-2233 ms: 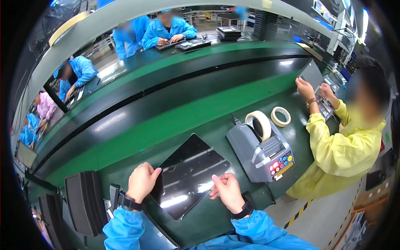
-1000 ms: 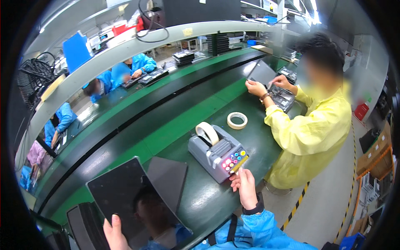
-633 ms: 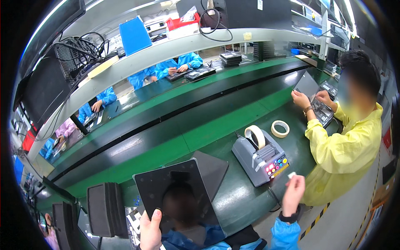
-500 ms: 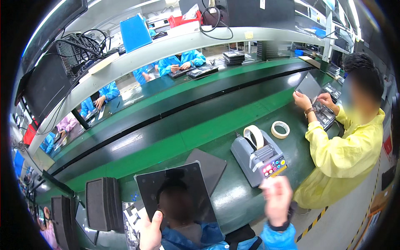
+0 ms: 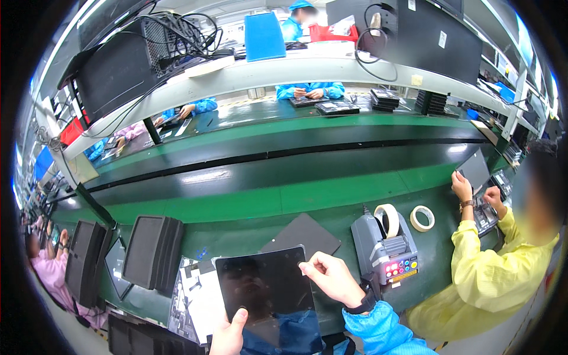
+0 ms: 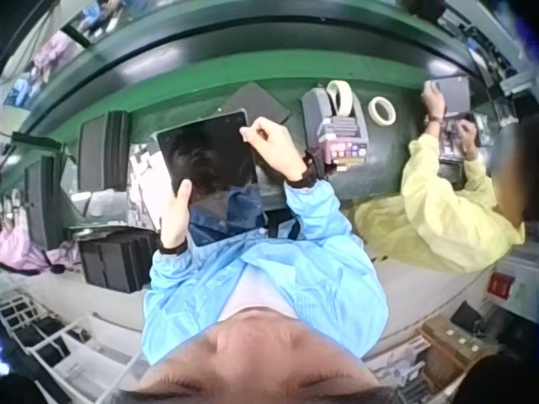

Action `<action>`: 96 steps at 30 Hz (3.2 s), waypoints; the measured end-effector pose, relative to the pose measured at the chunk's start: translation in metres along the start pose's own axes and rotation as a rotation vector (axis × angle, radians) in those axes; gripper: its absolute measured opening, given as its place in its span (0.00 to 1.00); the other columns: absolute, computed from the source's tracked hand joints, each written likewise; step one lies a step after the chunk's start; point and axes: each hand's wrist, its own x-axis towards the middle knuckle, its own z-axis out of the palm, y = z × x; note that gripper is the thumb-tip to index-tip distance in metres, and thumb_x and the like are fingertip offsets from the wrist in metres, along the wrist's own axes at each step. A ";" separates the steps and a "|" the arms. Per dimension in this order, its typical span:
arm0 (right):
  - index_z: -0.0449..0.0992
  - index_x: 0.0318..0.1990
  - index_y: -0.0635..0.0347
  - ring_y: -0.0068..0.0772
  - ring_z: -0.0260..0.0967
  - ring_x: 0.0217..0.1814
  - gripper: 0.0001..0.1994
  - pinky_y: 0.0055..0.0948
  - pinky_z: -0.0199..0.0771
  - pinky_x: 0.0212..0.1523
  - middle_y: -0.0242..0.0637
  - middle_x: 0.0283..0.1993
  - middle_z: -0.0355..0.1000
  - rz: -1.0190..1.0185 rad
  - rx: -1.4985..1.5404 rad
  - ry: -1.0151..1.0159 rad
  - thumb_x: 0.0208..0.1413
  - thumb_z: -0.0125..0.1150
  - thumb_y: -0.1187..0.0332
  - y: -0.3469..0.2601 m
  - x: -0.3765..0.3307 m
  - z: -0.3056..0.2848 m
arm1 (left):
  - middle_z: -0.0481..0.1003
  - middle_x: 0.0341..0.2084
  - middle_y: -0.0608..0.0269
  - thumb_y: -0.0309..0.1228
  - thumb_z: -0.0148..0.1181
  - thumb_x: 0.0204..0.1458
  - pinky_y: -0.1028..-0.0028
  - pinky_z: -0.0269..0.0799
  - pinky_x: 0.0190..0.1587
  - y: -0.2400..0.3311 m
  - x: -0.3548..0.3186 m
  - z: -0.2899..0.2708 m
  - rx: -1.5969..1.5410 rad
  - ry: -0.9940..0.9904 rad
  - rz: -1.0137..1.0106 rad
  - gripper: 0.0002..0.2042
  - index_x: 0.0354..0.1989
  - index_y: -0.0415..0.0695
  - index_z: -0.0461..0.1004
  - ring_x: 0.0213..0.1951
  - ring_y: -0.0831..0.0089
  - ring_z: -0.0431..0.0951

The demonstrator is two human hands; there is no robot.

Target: The person assembles electronic tablet devices on a factory line by attaching internal circuitry and batteries to the back covers, then sealing them with tape from a tape dispenser. The assembled tablets are then inspected using a barcode scanner.

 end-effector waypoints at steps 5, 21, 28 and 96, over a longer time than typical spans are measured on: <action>0.72 0.29 0.63 0.16 0.60 0.24 0.14 0.20 0.62 0.26 0.30 0.24 0.68 -0.033 -0.030 0.123 0.57 0.57 0.60 0.020 -0.005 0.019 | 0.69 0.50 0.52 0.39 0.54 0.57 0.72 0.60 0.55 -0.015 -0.001 -0.005 -0.085 -0.016 0.032 0.25 0.55 0.32 0.64 0.51 0.65 0.68; 0.78 0.35 0.64 0.32 0.72 0.27 0.06 0.26 0.70 0.29 0.41 0.29 0.74 -0.230 -0.163 0.663 0.51 0.61 0.71 -0.011 -0.059 0.072 | 0.68 0.52 0.54 0.35 0.53 0.57 0.71 0.60 0.56 -0.038 0.001 -0.037 -0.179 -0.195 0.084 0.23 0.57 0.34 0.62 0.52 0.63 0.67; 0.77 0.37 0.67 0.19 0.66 0.26 0.15 0.20 0.66 0.27 0.31 0.27 0.72 0.138 0.205 0.469 0.61 0.51 0.61 -0.001 -0.061 0.082 | 0.67 0.52 0.52 0.35 0.53 0.57 0.69 0.59 0.57 -0.032 0.003 -0.047 0.026 -0.272 0.107 0.23 0.57 0.34 0.61 0.54 0.61 0.66; 0.69 0.29 0.56 0.36 0.63 0.29 0.11 0.33 0.64 0.29 0.34 0.26 0.61 -0.910 -0.801 -0.182 0.45 0.64 0.62 -0.084 -0.033 0.034 | 0.67 0.24 0.69 0.23 0.53 0.56 0.85 0.58 0.26 -0.051 -0.013 -0.014 -0.387 -0.086 0.256 0.15 0.47 0.41 0.56 0.25 0.87 0.62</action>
